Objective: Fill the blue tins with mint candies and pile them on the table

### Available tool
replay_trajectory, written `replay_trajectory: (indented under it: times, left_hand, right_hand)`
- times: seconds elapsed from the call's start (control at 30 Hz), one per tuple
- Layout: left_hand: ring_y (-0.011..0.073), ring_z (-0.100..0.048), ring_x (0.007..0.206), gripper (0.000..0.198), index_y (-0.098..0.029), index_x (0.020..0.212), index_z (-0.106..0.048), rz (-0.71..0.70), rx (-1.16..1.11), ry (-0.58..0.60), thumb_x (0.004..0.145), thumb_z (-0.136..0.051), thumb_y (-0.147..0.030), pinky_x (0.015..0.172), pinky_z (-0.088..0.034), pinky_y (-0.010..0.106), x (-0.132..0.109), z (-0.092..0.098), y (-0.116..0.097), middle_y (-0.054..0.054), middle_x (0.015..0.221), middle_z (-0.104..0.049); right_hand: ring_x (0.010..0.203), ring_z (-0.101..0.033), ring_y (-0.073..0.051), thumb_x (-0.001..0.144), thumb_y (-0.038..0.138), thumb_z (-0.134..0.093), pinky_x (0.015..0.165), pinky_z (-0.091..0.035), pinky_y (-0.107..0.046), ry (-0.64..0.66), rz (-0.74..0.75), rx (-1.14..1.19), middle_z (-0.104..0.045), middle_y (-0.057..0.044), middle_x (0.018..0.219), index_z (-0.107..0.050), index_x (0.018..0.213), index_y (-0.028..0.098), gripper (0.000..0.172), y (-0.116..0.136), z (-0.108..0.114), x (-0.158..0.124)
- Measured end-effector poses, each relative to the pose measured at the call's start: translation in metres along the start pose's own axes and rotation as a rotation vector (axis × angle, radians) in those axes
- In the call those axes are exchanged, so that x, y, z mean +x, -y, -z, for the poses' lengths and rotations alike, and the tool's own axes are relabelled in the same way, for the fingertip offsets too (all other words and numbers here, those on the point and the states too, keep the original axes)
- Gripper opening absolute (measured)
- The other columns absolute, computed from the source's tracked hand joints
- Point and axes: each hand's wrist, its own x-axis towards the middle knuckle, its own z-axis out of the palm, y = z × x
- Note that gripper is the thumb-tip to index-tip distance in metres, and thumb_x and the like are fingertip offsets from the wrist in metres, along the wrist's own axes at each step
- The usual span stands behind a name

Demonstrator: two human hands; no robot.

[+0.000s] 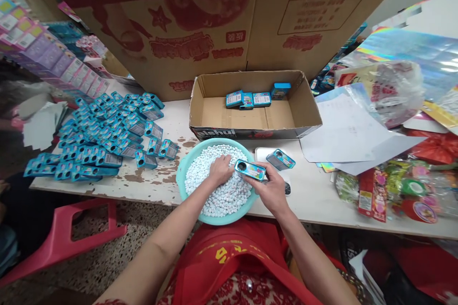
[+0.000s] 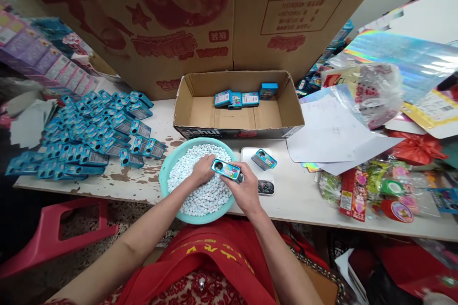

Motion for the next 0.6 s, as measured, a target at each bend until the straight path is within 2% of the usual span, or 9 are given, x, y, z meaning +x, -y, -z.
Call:
replay_trajectory:
  times: [0.13, 0.2, 0.27, 0.33, 0.43, 0.5, 0.6]
  left_hand:
    - [0.0272, -0.059, 0.091, 0.017, -0.021, 0.074, -0.057, 0.042, -0.121, -0.025, 0.071, -0.062, -0.036, 0.085, -0.042, 0.04, -0.002, 0.006, 0.007, 0.005, 0.081, -0.063]
    - [0.0225, -0.06, 0.077, 0.021, -0.02, 0.071, -0.054, 0.085, -0.215, -0.056, 0.072, -0.06, -0.04, 0.073, -0.045, 0.034, -0.003, 0.011, 0.009, 0.003, 0.069, -0.059]
    - [0.0161, -0.055, 0.057, 0.029, -0.02, 0.072, -0.052, 0.129, -0.311, -0.077, 0.076, -0.053, -0.049, 0.056, -0.043, 0.028, -0.007, 0.018, 0.004, 0.0, 0.06, -0.054]
    - [0.0105, -0.044, 0.042, 0.035, -0.019, 0.075, -0.05, 0.161, -0.476, -0.097, 0.077, -0.048, -0.055, 0.043, -0.035, 0.023, -0.015, 0.029, -0.008, -0.003, 0.055, -0.049]
    - [0.0058, -0.035, 0.035, 0.033, -0.019, 0.077, -0.048, 0.142, -0.966, -0.112, 0.071, -0.06, -0.049, 0.035, -0.024, 0.019, -0.031, 0.049, -0.038, -0.006, 0.051, -0.045]
    - [0.0061, -0.041, 0.037, 0.029, -0.019, 0.076, -0.048, 0.086, -1.253, -0.13, 0.067, -0.066, -0.04, 0.036, -0.027, 0.018, -0.04, 0.059, -0.057, -0.005, 0.053, -0.049]
    - [0.0097, -0.054, 0.047, 0.026, -0.018, 0.075, -0.047, 0.04, -1.381, -0.209, 0.067, -0.067, -0.033, 0.044, -0.04, 0.02, -0.046, 0.066, -0.075, -0.003, 0.06, -0.056]
  right_hand:
    - [0.08, -0.062, -0.02, 0.066, 0.041, -0.075, 0.074, -0.05, -0.033, -0.023, -0.062, 0.0, -0.066, -0.002, 0.088, -0.062, 0.094, 0.021, 0.037, -0.003, 0.0, -0.001]
    - [0.08, -0.062, -0.02, 0.066, 0.042, -0.074, 0.074, -0.05, -0.033, -0.026, -0.07, -0.029, -0.066, -0.002, 0.088, -0.061, 0.094, 0.02, 0.037, -0.005, 0.001, -0.002]
    - [0.081, -0.062, -0.02, 0.067, 0.041, -0.074, 0.075, -0.05, -0.034, -0.022, -0.052, -0.075, -0.066, -0.003, 0.089, -0.061, 0.094, 0.021, 0.036, -0.005, 0.002, -0.003]
    - [0.083, -0.062, -0.021, 0.069, 0.04, -0.072, 0.075, -0.049, -0.034, -0.007, -0.005, -0.126, -0.066, -0.003, 0.091, -0.061, 0.095, 0.021, 0.033, -0.006, 0.0, -0.004]
    - [0.088, -0.062, -0.022, 0.072, 0.036, -0.07, 0.077, -0.049, -0.034, 0.035, 0.075, -0.199, -0.065, -0.005, 0.094, -0.06, 0.097, 0.022, 0.03, -0.005, -0.009, -0.006]
    - [0.09, -0.062, -0.023, 0.073, 0.033, -0.069, 0.078, -0.048, -0.035, 0.077, 0.11, -0.235, -0.064, -0.005, 0.095, -0.06, 0.098, 0.021, 0.029, -0.003, -0.019, -0.008]
    - [0.091, -0.062, -0.024, 0.074, 0.03, -0.068, 0.078, -0.048, -0.036, 0.139, 0.151, -0.27, -0.065, -0.006, 0.094, -0.06, 0.099, 0.021, 0.028, 0.002, -0.032, -0.01]
